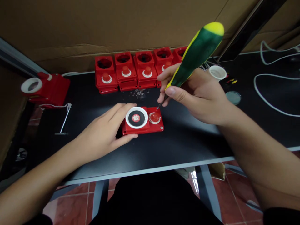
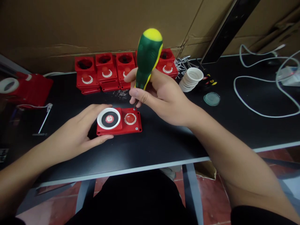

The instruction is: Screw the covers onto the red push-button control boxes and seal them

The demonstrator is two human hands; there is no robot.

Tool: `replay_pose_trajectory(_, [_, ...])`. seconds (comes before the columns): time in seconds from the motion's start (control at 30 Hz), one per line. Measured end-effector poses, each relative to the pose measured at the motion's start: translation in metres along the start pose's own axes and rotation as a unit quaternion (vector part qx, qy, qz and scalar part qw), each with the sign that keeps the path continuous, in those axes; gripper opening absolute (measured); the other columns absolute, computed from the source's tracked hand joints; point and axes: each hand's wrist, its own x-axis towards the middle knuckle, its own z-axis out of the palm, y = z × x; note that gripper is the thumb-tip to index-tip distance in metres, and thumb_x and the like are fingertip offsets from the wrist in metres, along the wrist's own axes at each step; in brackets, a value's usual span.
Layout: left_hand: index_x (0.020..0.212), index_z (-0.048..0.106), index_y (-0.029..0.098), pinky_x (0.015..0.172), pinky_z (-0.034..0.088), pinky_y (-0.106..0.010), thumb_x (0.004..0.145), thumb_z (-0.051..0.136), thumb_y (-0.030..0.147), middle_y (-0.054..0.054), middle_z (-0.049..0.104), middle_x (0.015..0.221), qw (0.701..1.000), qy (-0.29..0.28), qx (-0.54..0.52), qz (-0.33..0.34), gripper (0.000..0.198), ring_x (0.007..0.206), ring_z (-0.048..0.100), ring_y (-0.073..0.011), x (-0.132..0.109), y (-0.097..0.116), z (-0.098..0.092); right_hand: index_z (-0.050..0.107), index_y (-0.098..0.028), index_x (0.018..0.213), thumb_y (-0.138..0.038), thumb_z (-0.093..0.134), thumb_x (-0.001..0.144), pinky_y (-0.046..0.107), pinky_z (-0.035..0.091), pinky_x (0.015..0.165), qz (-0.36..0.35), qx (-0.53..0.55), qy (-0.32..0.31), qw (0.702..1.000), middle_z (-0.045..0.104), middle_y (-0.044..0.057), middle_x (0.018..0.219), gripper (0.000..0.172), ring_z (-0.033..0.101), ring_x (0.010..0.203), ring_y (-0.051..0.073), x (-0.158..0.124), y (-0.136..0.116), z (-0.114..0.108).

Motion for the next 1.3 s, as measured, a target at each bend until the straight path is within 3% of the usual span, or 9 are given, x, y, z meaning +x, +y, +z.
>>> replay_pose_trajectory(0.13, [0.167, 0.047, 0.02, 0.123, 0.06, -0.055, 0.11, 0.069, 0.054, -0.018, 0.063, 0.158, 1.0, -0.004, -0.005, -0.01, 0.069, 0.142, 0.069, -0.039, 0.0005, 0.0007, -0.0005, 0.075, -0.031, 0.121, -0.057, 0.085, 0.101, 0.038, 0.072, 0.078, -0.009, -0.014, -0.004, 1.0, 0.076, 0.004, 0.111, 0.034, 0.078, 0.09, 0.021, -0.0007, 0.0, -0.0008])
replay_pose_trajectory(0.27, [0.167, 0.046, 0.02, 0.124, 0.059, -0.057, 0.11, 0.069, 0.052, -0.018, 0.062, 0.16, 1.0, -0.005, -0.005, -0.01, 0.07, 0.145, 0.067, -0.0396, 0.0008, 0.0011, -0.0004, 0.079, -0.032, 0.115, -0.064, 0.089, 0.095, 0.041, 0.071, 0.081, -0.039, -0.101, 0.011, 0.994, 0.076, 0.007, 0.123, 0.039, 0.075, 0.106, 0.027, -0.0015, -0.0037, -0.0056])
replay_pose_trajectory(0.4, [0.168, 0.045, 0.019, 0.124, 0.059, -0.056, 0.11, 0.07, 0.052, -0.019, 0.062, 0.161, 1.0, 0.002, 0.003, 0.0, 0.071, 0.146, 0.067, -0.0397, 0.0003, 0.0001, 0.0006, 0.083, -0.033, 0.105, -0.07, 0.094, 0.086, 0.043, 0.068, 0.08, -0.039, -0.166, 0.03, 0.985, 0.076, 0.008, 0.114, 0.044, 0.071, 0.103, 0.029, -0.001, -0.0067, -0.0089])
replay_pose_trajectory(0.53, [0.168, 0.045, 0.019, 0.124, 0.059, -0.056, 0.109, 0.07, 0.053, -0.018, 0.062, 0.16, 1.0, 0.002, 0.0, 0.003, 0.072, 0.144, 0.068, -0.0397, 0.0, -0.0013, 0.0012, 0.083, -0.03, 0.099, -0.066, 0.101, 0.079, 0.038, 0.063, 0.065, -0.037, -0.14, 0.038, 0.989, 0.075, 0.006, 0.11, 0.045, 0.066, 0.079, 0.02, -0.0003, -0.0057, -0.0058])
replay_pose_trajectory(0.63, [0.168, 0.046, 0.02, 0.125, 0.059, -0.056, 0.109, 0.071, 0.054, -0.018, 0.062, 0.161, 1.0, 0.001, -0.004, 0.0, 0.072, 0.144, 0.067, -0.0399, 0.0001, -0.0015, 0.0008, 0.084, -0.028, 0.096, -0.061, 0.102, 0.08, 0.037, 0.062, 0.061, -0.034, -0.131, 0.046, 0.99, 0.074, 0.006, 0.108, 0.041, 0.066, 0.076, 0.019, -0.0004, -0.005, -0.0033])
replay_pose_trajectory(0.87, [0.167, 0.046, 0.02, 0.125, 0.058, -0.055, 0.11, 0.068, 0.055, -0.018, 0.062, 0.16, 1.0, -0.005, -0.008, -0.011, 0.07, 0.144, 0.067, -0.0391, 0.0011, 0.0007, -0.0006, 0.085, -0.027, 0.102, -0.056, 0.106, 0.076, 0.041, 0.072, 0.081, -0.036, -0.099, 0.044, 0.993, 0.082, 0.004, 0.106, 0.044, 0.077, 0.091, 0.024, -0.0014, -0.0013, -0.0046])
replay_pose_trajectory(1.03, [0.168, 0.046, 0.022, 0.124, 0.059, -0.059, 0.109, 0.069, 0.054, -0.018, 0.063, 0.159, 1.0, -0.01, -0.013, -0.023, 0.071, 0.144, 0.067, -0.0405, 0.0018, 0.001, -0.0006, 0.082, -0.027, 0.109, -0.046, 0.109, 0.074, 0.043, 0.075, 0.084, -0.006, -0.033, 0.028, 0.999, 0.084, 0.004, 0.107, 0.048, 0.081, 0.093, 0.026, -0.0008, -0.0022, -0.0062])
replay_pose_trajectory(1.17, [0.167, 0.047, 0.022, 0.125, 0.059, -0.059, 0.109, 0.068, 0.056, -0.018, 0.063, 0.159, 1.0, -0.007, -0.016, -0.013, 0.071, 0.144, 0.068, -0.0411, 0.0019, 0.0003, -0.0008, 0.08, -0.027, 0.116, -0.035, 0.101, 0.087, 0.039, 0.074, 0.076, 0.012, 0.0, -0.002, 1.0, 0.086, 0.003, 0.115, 0.037, 0.08, 0.09, 0.022, -0.0008, -0.0064, -0.0067])
replay_pose_trajectory(1.3, [0.166, 0.048, 0.022, 0.124, 0.06, -0.056, 0.11, 0.068, 0.056, -0.017, 0.063, 0.157, 1.0, -0.005, -0.014, -0.014, 0.068, 0.143, 0.069, -0.039, 0.0015, 0.0004, -0.0009, 0.077, -0.027, 0.127, -0.036, 0.092, 0.096, 0.035, 0.071, 0.071, 0.016, 0.018, -0.039, 0.999, 0.084, 0.005, 0.121, 0.036, 0.078, 0.084, 0.019, -0.0024, -0.0083, -0.0059])
